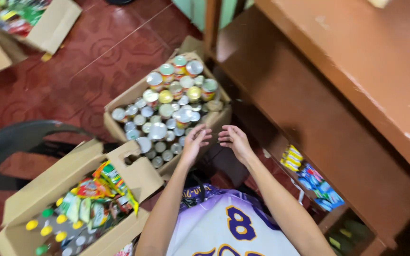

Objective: Organizing and placing various canned goods from a cardboard box onto a wooden shelf.

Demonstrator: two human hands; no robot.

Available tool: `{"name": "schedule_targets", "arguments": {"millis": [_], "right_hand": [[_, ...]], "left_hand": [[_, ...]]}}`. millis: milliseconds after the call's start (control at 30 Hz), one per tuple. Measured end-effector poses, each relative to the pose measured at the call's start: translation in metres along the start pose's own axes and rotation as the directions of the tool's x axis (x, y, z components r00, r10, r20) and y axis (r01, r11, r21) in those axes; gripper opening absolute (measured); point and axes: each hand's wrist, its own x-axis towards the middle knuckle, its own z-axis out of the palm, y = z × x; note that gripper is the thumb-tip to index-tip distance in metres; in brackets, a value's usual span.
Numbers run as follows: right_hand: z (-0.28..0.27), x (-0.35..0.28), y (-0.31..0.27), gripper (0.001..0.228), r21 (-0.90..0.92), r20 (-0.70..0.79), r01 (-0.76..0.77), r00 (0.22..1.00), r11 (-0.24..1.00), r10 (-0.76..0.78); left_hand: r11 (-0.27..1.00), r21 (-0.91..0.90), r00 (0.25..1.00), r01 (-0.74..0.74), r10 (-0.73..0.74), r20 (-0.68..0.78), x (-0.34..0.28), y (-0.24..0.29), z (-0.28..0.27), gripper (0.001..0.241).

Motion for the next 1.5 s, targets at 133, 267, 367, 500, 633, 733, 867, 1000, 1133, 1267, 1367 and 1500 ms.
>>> {"name": "schedule_targets", "arguments": {"millis": [133, 267, 367, 500, 633, 733, 867, 1000, 1133, 1267, 1367, 1500], "right_hand": [[0.033, 0.028, 0.015, 0.035, -0.009, 0.027, -0.073, 0.997, 0.997, 0.074], [0.055, 0.047, 0.025, 0.036, -0.047, 0.082, -0.114, 0.99, 0.992, 0.118], [0.074, 0.061, 0.021, 0.036, -0.102, 0.116, -0.148, 0.98, 0.984, 0.16], [0.089, 0.094, 0.025, 0.036, -0.157, 0.163, -0.165, 0.968, 0.974, 0.19], [0.106, 0.134, 0.03, 0.032, -0.271, 0.211, -0.187, 0.946, 0.944, 0.247], [0.117, 0.163, 0.037, 0.027, -0.319, 0.279, -0.121, 0.936, 0.94, 0.215], [0.125, 0.201, 0.05, 0.024, -0.474, 0.302, -0.093, 0.917, 0.876, 0.261], [0.145, 0.23, 0.059, 0.026, -0.593, 0.393, 0.008, 0.876, 0.805, 0.28], [0.163, 0.269, 0.087, 0.028, -0.612, 0.444, 0.033, 0.841, 0.79, 0.309], [0.215, 0.285, 0.088, 0.029, -0.656, 0.494, 0.082, 0.798, 0.75, 0.344], [0.246, 0.297, 0.095, 0.03, -0.674, 0.5, 0.091, 0.787, 0.733, 0.362], [0.277, 0.312, 0.11, 0.032, -0.659, 0.532, 0.096, 0.76, 0.746, 0.372]], "left_hand": [[1.0, 0.016, 0.998, 0.02, -0.02, -0.056, 0.005, -0.003, -0.038, 0.043], [0.998, 0.008, 0.991, 0.069, -0.068, -0.116, 0.009, 0.002, -0.06, 0.042], [0.999, 0.009, 0.986, 0.048, -0.046, -0.157, 0.016, 0.005, -0.073, 0.042], [0.998, 0.054, 0.98, -0.028, 0.039, -0.197, 0.032, 0.003, -0.092, 0.041], [0.999, 0.043, 0.957, -0.033, 0.044, -0.288, 0.048, 0.002, -0.114, 0.041], [1.0, 0.008, 0.924, -0.027, 0.027, -0.38, 0.066, -0.01, -0.138, 0.039], [0.963, 0.269, 0.852, -0.025, 0.161, -0.498, 0.075, 0.0, -0.158, 0.034], [0.88, 0.475, 0.714, -0.028, 0.35, -0.606, 0.088, -0.012, -0.195, 0.037], [0.848, 0.526, 0.596, 0.066, 0.389, -0.702, 0.089, 0.014, -0.216, 0.041], [0.843, 0.527, 0.488, 0.102, 0.42, -0.765, 0.097, 0.023, -0.244, 0.049], [0.86, 0.497, 0.444, 0.117, 0.402, -0.801, 0.099, 0.034, -0.252, 0.059], [0.875, 0.433, 0.46, 0.216, 0.3, -0.836, 0.106, 0.031, -0.262, 0.069]]}}
